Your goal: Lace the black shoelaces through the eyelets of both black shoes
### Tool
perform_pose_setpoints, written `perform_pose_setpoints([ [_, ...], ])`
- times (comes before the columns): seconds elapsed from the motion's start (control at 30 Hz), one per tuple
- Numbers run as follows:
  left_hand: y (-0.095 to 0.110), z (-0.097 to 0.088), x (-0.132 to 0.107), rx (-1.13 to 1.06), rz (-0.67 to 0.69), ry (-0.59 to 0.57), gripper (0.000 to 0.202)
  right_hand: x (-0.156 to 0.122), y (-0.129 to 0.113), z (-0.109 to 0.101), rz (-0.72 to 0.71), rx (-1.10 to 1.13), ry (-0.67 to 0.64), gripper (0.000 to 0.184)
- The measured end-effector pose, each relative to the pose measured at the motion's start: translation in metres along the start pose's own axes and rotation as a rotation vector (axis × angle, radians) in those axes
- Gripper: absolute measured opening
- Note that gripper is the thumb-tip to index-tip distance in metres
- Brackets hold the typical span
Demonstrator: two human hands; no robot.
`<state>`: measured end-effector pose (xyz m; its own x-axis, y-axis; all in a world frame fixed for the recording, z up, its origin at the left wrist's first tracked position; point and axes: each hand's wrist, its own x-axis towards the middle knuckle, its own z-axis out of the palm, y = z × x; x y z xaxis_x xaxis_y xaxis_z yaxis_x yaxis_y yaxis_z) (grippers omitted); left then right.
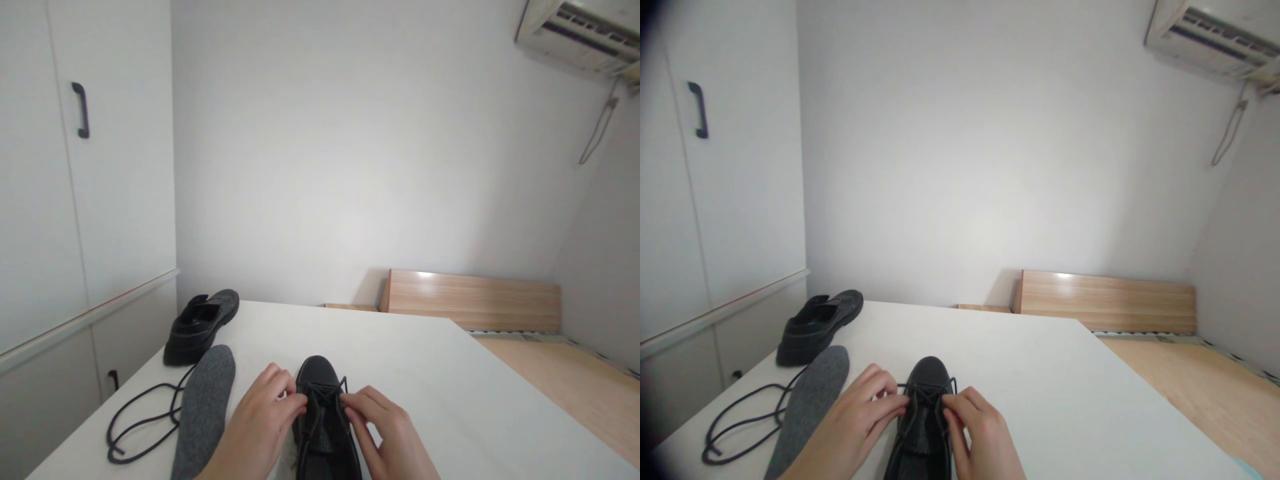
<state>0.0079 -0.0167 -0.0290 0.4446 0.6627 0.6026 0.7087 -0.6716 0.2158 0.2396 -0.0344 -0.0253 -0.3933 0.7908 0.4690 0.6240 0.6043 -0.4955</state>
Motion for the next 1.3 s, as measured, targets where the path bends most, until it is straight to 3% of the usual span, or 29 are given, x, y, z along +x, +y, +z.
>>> perform_pose_setpoints([
  [0.1,0.005,0.005,-0.002,0.005,-0.012,-0.032,0.023,0.000,-0.009,-0.003,0.048,-0.075,-0.067,0.027],
  [0.3,0.026,-0.001,0.000,0.038,-0.087,-0.166,0.028,0.006,-0.022,0.000,0.106,-0.312,-0.202,0.054],
  [0.53,0.049,-0.018,0.025,0.191,-0.228,-0.458,0.042,0.024,-0.048,-0.001,0.224,-0.508,-0.346,0.043],
  [0.73,0.062,-0.026,0.043,0.295,-0.205,-0.609,0.043,0.025,-0.056,-0.004,0.300,-0.527,-0.379,0.042],
  [1.1,0.057,-0.022,0.044,0.329,-0.186,-0.554,0.035,0.009,-0.036,0.003,0.228,-0.421,-0.206,0.031],
  [1.2,0.056,-0.024,0.039,0.229,-0.200,-0.417,0.031,0.007,-0.033,0.003,0.159,-0.306,-0.088,0.029],
  [1.3,0.053,-0.039,0.042,-0.111,-0.183,-0.150,0.024,0.013,-0.037,-0.008,0.081,-0.095,0.072,0.026],
])
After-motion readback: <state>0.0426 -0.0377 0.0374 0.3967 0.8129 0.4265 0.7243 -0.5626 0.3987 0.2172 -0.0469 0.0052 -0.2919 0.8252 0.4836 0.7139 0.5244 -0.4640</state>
